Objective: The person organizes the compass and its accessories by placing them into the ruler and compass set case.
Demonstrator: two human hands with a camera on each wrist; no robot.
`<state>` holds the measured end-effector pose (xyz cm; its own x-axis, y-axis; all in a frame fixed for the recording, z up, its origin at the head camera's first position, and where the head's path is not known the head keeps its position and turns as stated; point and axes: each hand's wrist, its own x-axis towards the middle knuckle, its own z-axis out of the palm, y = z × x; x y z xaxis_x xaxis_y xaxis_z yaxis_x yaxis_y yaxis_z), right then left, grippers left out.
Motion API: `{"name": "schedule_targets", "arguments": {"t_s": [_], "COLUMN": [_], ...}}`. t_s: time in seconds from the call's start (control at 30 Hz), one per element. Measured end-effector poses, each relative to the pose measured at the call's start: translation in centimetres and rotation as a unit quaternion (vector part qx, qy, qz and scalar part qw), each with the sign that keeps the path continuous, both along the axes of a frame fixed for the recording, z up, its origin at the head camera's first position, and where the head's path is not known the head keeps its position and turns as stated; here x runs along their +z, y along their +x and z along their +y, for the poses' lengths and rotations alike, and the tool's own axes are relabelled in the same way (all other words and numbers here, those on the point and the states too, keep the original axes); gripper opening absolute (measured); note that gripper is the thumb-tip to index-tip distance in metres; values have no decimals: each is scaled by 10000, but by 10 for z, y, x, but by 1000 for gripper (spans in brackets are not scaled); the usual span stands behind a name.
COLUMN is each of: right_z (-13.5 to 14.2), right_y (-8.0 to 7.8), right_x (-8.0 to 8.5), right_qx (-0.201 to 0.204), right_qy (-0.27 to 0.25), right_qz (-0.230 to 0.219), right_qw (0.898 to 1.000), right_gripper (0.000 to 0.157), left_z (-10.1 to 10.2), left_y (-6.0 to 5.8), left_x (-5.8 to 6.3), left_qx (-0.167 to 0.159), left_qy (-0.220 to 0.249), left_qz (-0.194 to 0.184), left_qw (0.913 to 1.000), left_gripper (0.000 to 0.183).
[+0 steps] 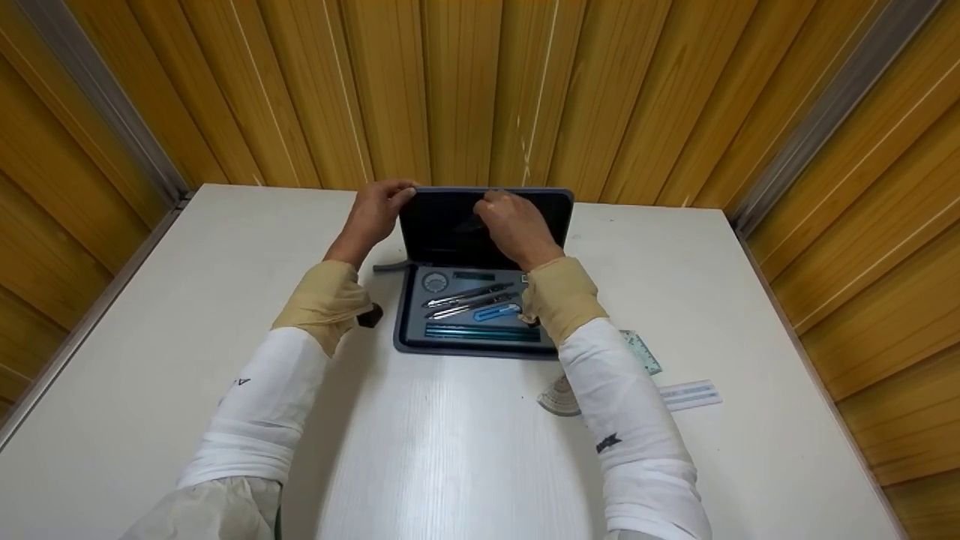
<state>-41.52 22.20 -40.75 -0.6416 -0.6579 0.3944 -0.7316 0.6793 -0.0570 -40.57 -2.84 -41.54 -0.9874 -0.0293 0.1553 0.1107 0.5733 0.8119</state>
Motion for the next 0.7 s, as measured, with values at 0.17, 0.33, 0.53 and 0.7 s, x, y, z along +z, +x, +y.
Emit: {"name": "schedule_targets", "arguments": {"t_s": [0.17,0.33,0.53,0.7], "right_z": [-7,-10,-13,-6], "right_y": [3,3,0,2], "right_x": [-11,-12,-13,-12], "right_qx": [-115,-331,-421,-360], "right_qy": [323,264,106,201], "right_qz": [-249,-461,-574,-1084], "right_qw": [9991,9980,9974,9933], "right_gripper": [25,28,29,32], "left_z": [3,4,4,6], "left_y": [1,-1,-5,-3], "left_x": [-1,1,5,4], "left_qx": [-71,-48,86,225], "left_qy": [-14,-32,-246,-360], "left_qz": [-80,-126,47,-59], "left_qw": [9999,9999,9996,9991], "left_gripper": [28,28,28,28]}}
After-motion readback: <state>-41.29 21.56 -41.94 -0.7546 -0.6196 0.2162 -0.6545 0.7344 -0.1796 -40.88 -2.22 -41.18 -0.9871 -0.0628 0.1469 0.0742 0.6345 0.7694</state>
